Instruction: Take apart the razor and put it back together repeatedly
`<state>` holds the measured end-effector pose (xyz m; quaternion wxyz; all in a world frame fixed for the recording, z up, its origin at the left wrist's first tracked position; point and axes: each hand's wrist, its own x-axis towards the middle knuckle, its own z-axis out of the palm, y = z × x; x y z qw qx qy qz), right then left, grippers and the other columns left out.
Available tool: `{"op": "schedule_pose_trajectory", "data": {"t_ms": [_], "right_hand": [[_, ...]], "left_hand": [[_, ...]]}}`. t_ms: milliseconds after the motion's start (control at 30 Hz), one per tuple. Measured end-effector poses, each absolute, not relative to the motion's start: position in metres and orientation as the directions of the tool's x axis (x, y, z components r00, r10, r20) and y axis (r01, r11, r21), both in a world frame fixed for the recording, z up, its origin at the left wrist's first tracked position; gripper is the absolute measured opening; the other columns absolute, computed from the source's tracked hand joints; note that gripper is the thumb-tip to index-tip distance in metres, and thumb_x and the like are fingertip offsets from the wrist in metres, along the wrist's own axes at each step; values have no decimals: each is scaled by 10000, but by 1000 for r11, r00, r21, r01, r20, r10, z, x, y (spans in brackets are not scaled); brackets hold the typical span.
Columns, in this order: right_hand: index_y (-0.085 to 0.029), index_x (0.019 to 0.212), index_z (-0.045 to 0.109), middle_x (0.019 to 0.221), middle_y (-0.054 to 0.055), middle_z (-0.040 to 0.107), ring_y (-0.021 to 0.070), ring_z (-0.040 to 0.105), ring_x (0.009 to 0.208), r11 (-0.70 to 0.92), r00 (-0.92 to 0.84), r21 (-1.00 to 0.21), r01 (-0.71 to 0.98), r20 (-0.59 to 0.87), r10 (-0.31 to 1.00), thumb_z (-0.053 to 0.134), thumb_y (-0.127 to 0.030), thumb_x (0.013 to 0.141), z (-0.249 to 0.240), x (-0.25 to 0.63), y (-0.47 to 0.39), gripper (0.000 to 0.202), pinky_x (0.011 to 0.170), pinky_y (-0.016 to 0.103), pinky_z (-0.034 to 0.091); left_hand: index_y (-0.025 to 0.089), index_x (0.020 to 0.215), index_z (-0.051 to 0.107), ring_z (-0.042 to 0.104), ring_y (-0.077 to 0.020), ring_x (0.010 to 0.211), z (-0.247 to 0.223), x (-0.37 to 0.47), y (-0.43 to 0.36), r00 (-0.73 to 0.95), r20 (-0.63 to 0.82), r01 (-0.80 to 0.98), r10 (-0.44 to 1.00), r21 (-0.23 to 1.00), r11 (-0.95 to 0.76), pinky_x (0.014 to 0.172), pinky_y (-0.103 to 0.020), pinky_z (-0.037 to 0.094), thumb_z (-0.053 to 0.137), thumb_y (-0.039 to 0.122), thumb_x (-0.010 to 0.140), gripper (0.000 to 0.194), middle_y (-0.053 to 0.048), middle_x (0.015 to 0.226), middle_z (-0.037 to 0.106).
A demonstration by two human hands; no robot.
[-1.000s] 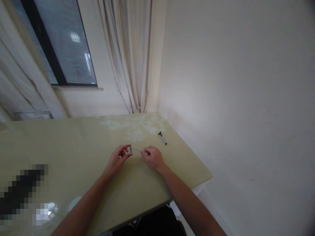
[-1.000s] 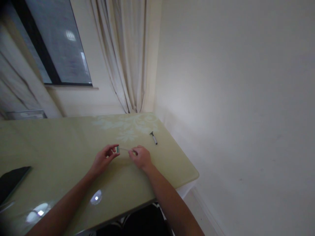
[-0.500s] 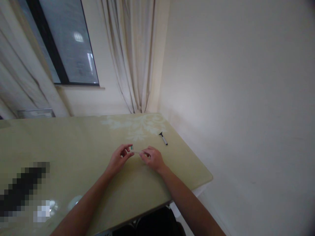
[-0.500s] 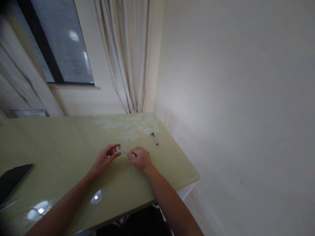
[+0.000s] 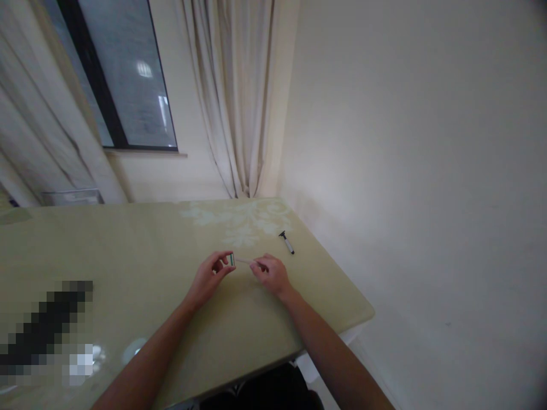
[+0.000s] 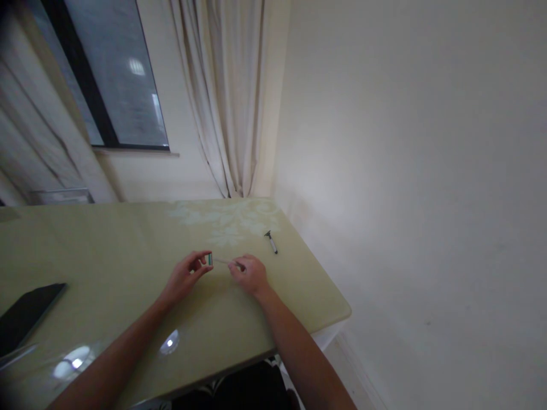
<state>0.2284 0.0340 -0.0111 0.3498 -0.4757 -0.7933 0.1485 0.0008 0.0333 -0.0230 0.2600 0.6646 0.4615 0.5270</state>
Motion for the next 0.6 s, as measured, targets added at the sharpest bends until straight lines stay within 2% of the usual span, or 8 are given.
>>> {"op": "schedule_pose_trajectory", "data": {"t_ms": [67, 233, 367, 500, 600], "right_hand": [[-200, 899, 786, 739, 6, 615, 141, 532, 699, 535, -334, -567, 626, 425, 841, 627, -351, 964, -12, 229, 35, 229, 652, 246, 353], [-184, 859, 780, 728, 14, 612, 143, 529, 695, 482, -263, -560, 674, 427, 865, 621, -350, 965, -15, 232, 38, 254, 656, 249, 355], [-201, 901, 786, 744, 12, 624, 145, 540, 711, 550, -342, -560, 619, 438, 831, 624, -369, 963, -16, 231, 38, 241, 668, 244, 370], [-194, 825, 770, 721, 12, 608, 144, 527, 687, 491, -266, -559, 669, 436, 859, 618, -360, 962, -16, 231, 38, 263, 651, 253, 353], [-198, 868, 776, 732, 7, 611, 140, 532, 689, 531, -299, -568, 629, 453, 840, 611, -366, 968, -15, 232, 38, 256, 646, 249, 349]], "left_hand": [[216, 1112, 716, 515, -107, 593, -22, 1, 33, 19, 463, 338, 886, 831, -441, 574, -243, 435, 747, 376, 799, 353, 21, 827, 608], [213, 1097, 719, 513, -105, 585, -22, 1, 34, 7, 464, 343, 886, 831, -438, 569, -240, 433, 756, 374, 777, 360, 29, 808, 598], [216, 1110, 718, 512, -104, 587, -24, 0, 34, 15, 465, 335, 885, 832, -442, 569, -238, 432, 752, 392, 789, 369, 27, 815, 602], [217, 1103, 723, 516, -105, 598, -24, 1, 34, 18, 477, 333, 879, 826, -455, 577, -237, 440, 761, 375, 788, 355, 24, 824, 606], [219, 1113, 719, 517, -104, 598, -23, 1, 33, 18, 482, 333, 876, 823, -460, 575, -235, 439, 756, 365, 798, 349, 24, 825, 607]]}}
